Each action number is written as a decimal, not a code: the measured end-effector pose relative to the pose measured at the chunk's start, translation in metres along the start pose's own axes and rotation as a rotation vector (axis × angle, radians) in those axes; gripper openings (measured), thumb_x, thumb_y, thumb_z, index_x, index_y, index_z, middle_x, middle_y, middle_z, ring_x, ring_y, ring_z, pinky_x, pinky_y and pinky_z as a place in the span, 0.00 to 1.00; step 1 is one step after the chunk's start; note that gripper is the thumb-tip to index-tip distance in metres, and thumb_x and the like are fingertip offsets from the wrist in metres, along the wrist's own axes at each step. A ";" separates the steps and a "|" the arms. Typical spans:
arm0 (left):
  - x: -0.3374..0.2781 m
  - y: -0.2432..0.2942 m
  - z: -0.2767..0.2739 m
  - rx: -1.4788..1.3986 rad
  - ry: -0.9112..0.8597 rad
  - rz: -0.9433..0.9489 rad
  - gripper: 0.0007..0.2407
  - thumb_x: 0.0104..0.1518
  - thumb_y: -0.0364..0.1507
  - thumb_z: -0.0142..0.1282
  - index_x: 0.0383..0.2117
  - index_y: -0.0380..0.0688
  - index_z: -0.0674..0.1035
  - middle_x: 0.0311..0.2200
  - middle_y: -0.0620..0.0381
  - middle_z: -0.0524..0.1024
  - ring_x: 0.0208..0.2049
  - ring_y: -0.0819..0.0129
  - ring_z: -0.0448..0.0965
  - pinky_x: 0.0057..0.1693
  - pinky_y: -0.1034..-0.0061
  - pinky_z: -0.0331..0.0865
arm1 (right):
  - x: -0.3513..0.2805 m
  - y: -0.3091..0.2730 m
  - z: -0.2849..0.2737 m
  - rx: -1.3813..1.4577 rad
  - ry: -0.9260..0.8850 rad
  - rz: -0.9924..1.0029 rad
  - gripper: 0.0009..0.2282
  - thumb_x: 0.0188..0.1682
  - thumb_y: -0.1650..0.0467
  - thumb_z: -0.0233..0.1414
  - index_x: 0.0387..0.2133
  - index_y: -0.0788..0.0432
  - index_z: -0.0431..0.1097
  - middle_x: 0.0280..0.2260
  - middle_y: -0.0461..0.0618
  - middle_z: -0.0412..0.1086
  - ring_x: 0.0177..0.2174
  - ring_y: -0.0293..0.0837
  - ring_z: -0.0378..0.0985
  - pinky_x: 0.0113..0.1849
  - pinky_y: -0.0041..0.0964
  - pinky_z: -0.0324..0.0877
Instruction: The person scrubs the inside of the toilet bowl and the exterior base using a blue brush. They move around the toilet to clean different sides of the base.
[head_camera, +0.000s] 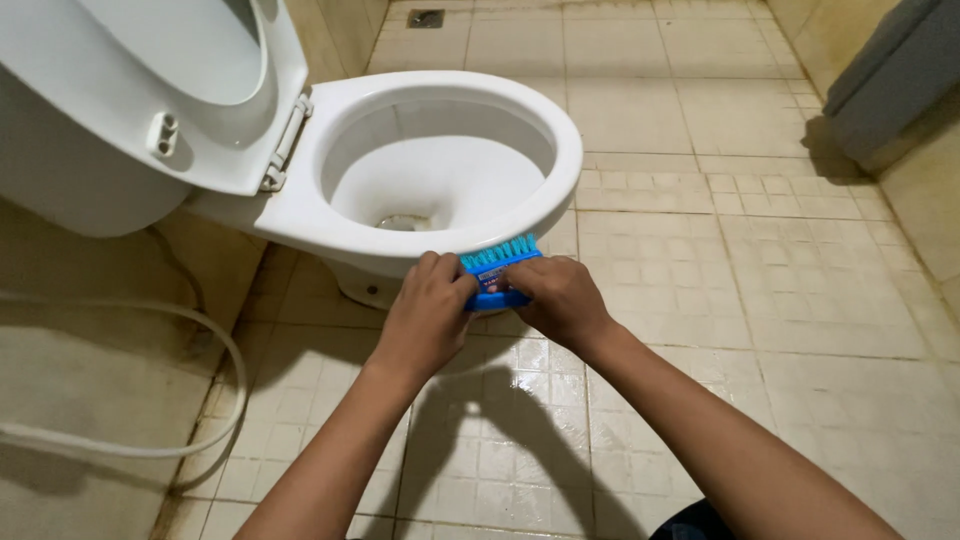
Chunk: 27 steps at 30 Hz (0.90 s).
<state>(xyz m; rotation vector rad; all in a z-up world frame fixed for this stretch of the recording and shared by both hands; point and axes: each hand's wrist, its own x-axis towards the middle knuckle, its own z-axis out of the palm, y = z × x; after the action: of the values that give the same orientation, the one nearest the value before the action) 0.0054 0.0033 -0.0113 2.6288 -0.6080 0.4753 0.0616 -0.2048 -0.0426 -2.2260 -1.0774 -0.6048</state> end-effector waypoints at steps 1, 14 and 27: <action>-0.003 -0.002 -0.001 0.046 0.012 0.003 0.11 0.44 0.25 0.67 0.33 0.41 0.80 0.37 0.49 0.72 0.43 0.49 0.71 0.49 0.58 0.67 | 0.001 -0.003 0.004 0.020 0.027 -0.004 0.06 0.39 0.73 0.62 0.28 0.55 0.72 0.26 0.50 0.74 0.28 0.54 0.78 0.29 0.47 0.72; -0.038 -0.029 -0.017 0.280 0.028 0.107 0.02 0.49 0.28 0.57 0.23 0.46 0.80 0.29 0.55 0.74 0.39 0.57 0.74 0.42 0.63 0.68 | 0.023 -0.038 0.006 -0.045 -0.389 0.062 0.04 0.42 0.75 0.55 0.30 0.55 0.72 0.31 0.51 0.75 0.30 0.57 0.78 0.30 0.51 0.74; -0.042 -0.044 -0.016 -0.031 -0.099 -0.118 0.07 0.58 0.23 0.48 0.40 0.46 0.76 0.38 0.50 0.76 0.37 0.47 0.80 0.39 0.52 0.73 | 0.034 -0.044 0.012 -0.103 -0.382 0.086 0.04 0.37 0.75 0.54 0.25 0.54 0.72 0.24 0.54 0.74 0.26 0.60 0.77 0.28 0.53 0.72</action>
<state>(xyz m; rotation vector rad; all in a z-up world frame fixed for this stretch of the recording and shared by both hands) -0.0127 0.0606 -0.0279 2.6523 -0.4822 0.2997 0.0476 -0.1560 -0.0172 -2.5300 -1.1445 -0.2032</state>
